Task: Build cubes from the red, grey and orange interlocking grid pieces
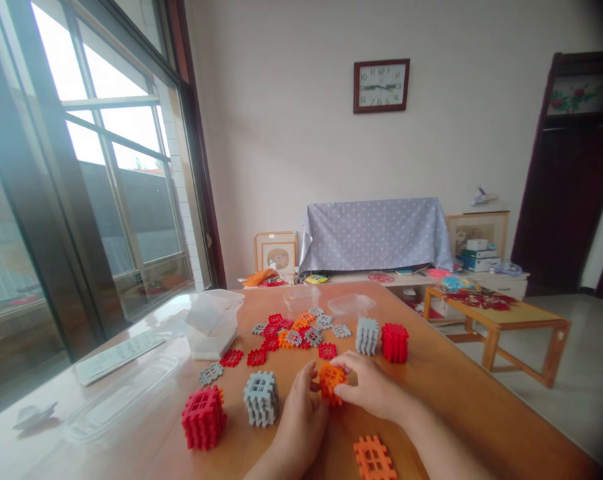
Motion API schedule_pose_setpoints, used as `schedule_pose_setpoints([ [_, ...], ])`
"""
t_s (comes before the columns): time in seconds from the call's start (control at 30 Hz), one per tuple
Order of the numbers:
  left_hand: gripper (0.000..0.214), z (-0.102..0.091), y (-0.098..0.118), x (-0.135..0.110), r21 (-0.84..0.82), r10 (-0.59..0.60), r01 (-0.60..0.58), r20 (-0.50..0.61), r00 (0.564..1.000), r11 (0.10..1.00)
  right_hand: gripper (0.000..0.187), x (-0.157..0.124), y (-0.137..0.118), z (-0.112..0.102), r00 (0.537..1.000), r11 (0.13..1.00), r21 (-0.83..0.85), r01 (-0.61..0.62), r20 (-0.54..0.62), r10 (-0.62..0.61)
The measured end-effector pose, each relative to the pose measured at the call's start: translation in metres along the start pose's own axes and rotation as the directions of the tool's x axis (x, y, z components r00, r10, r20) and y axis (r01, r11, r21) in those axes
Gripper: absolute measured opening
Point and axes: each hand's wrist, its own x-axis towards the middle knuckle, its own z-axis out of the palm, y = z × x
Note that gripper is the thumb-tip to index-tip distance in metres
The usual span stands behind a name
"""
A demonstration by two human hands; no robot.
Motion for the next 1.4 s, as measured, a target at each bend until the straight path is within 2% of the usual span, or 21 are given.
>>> schedule_pose_setpoints([
  [0.17,0.063,-0.002,0.001,-0.001,-0.088,-0.053,0.054,0.011,0.999,0.995,0.051,0.000,0.006,-0.004,0.998,0.998,0.056,-0.022,0.051,0.019],
  [0.33,0.059,-0.004,0.008,-0.001,-0.127,-0.101,0.100,0.003,0.995,0.987,0.093,-0.003,0.012,-0.004,0.981,0.998,0.002,-0.062,0.183,0.061],
  [0.47,0.057,-0.004,0.008,-0.001,-0.140,-0.127,0.127,0.008,0.992,0.982,0.106,-0.001,0.016,0.005,0.974,0.996,-0.043,-0.078,0.208,0.085],
  [0.73,0.061,-0.005,0.007,0.001,-0.123,-0.171,0.171,0.009,0.985,0.978,0.093,0.007,0.021,0.016,0.984,0.997,-0.025,-0.067,0.165,0.070],
  [1.07,0.080,0.000,-0.007,0.003,-0.060,-0.183,0.188,0.078,0.980,0.980,0.091,0.008,0.022,0.012,0.977,0.994,0.027,-0.105,0.188,0.098],
  [1.2,0.081,-0.001,-0.006,0.003,-0.026,-0.145,0.148,0.094,0.985,0.989,0.081,0.009,0.027,0.010,0.972,0.989,0.057,-0.139,0.197,0.125],
  [1.4,0.079,-0.004,-0.001,0.003,0.037,-0.133,0.131,0.078,0.988,0.991,0.087,0.007,0.021,0.004,0.967,0.978,0.142,-0.150,0.229,0.115],
])
